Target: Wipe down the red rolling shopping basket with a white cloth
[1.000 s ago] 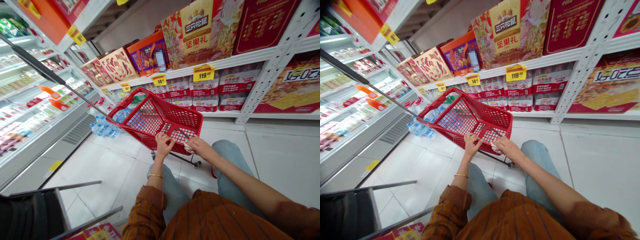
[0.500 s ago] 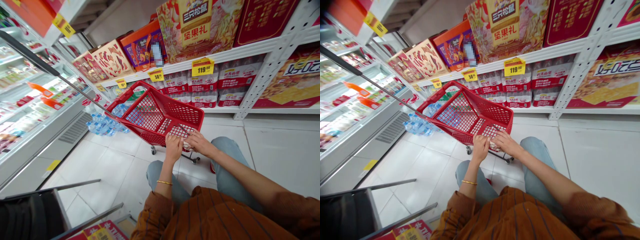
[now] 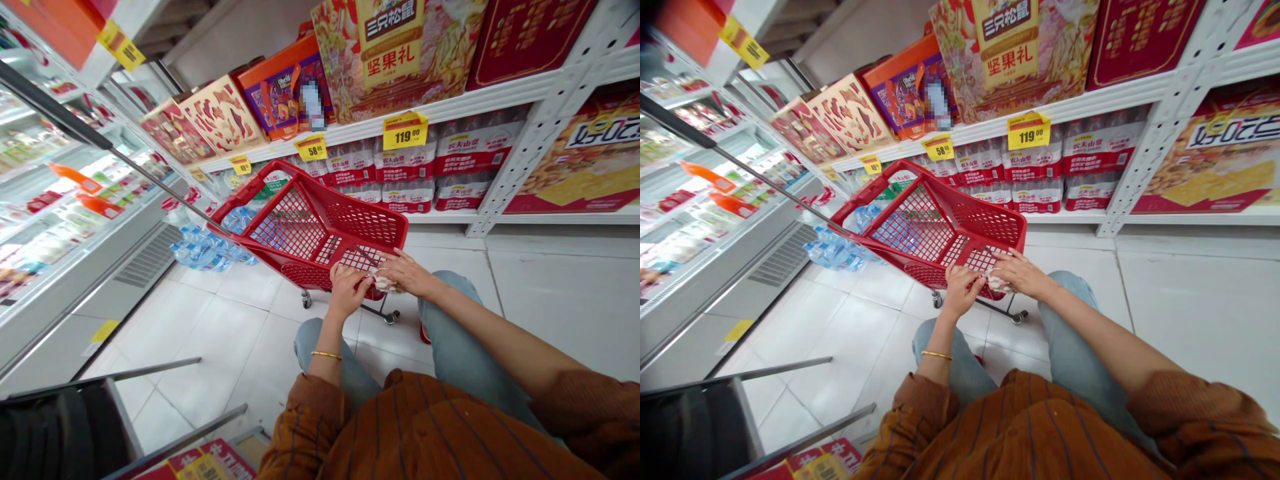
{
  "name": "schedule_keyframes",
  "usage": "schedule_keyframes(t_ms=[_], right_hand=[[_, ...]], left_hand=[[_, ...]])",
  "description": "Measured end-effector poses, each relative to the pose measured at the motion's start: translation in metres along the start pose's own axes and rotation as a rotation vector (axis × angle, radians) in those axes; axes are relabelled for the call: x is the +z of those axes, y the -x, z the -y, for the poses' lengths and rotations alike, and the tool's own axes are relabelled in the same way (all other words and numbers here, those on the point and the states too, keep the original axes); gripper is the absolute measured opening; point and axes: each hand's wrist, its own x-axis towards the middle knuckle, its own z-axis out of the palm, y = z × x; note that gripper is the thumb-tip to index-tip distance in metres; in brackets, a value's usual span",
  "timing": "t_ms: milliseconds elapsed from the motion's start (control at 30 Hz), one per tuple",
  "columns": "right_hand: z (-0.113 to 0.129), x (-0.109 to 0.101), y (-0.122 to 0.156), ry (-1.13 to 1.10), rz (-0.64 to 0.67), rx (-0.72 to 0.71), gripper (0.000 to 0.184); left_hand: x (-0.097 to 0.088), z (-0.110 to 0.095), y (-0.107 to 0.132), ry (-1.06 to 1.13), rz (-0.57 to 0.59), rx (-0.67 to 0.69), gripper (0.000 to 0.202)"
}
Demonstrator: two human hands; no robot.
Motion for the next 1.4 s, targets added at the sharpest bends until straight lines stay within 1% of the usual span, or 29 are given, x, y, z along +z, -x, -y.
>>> schedule_keyframes(t_ms=[100,200,300,400,500,567,667,733,800,967,1067,1133,1200,1233,1300,1400], right_hand=[[-0.013,-0.006,0.0,-0.052,0.044,0.04,0.038],[-0.027,-0.017,-0.001,-0.086,0.087,0.054,0.044],[-0.031,-0.026,-0.003,-0.099,0.099,0.06,0.049],[-0.016,-0.025,-0.005,-0.104,0.079,0.037,0.051],[0.011,-0.011,-0.009,-0.095,0.05,0.003,0.046],[0.024,-0.001,-0.012,-0.069,-0.013,0.035,0.042],[0.028,0.006,-0.015,-0.021,-0.072,0.045,0.033],[0.023,0.006,-0.014,0.006,-0.066,0.004,0.027],[0.017,0.003,-0.013,0.018,-0.052,-0.022,0.024],[0.003,0.001,-0.006,0.019,-0.002,0.001,0.024],[-0.013,-0.002,-0.002,0.011,0.011,0.014,0.026],[-0.023,-0.008,0.0,0.005,0.009,0.025,0.03],[-0.029,-0.015,-0.001,-0.003,0.025,0.037,0.034],[-0.028,-0.018,-0.003,-0.01,0.037,0.04,0.036],[-0.019,-0.021,-0.007,-0.026,0.061,0.023,0.038],[0.005,-0.016,-0.014,-0.048,0.067,-0.037,0.033]], left_hand=[[0.0,0.001,-0.001,0.025,-0.028,0.022,0.018],[0.0,0.0,-0.003,0.01,-0.021,0.004,0.015],[0.0,-0.001,-0.005,-0.007,-0.017,-0.005,0.016],[0.002,-0.002,-0.006,-0.015,-0.033,0.011,0.016],[0.003,-0.001,-0.005,-0.063,-0.033,0.016,0.016],[0.005,0.0,-0.004,-0.089,-0.033,0.019,0.018],[0.006,0.001,-0.004,-0.075,-0.039,0.029,0.018],[0.006,0.001,-0.004,-0.048,-0.047,0.034,0.018],[0.006,0.001,-0.004,-0.027,-0.047,0.03,0.019],[0.004,-0.001,-0.005,-0.019,-0.038,0.022,0.022],[0.004,0.0,-0.005,-0.017,-0.03,0.019,0.02],[0.004,0.001,-0.005,-0.015,-0.026,0.017,0.018],[0.005,0.002,-0.005,-0.01,-0.035,0.022,0.018],[0.005,0.002,-0.004,-0.008,-0.042,0.024,0.018],[0.007,0.003,-0.004,-0.007,-0.053,0.024,0.019],[0.007,0.002,-0.003,-0.017,-0.06,0.019,0.019]])
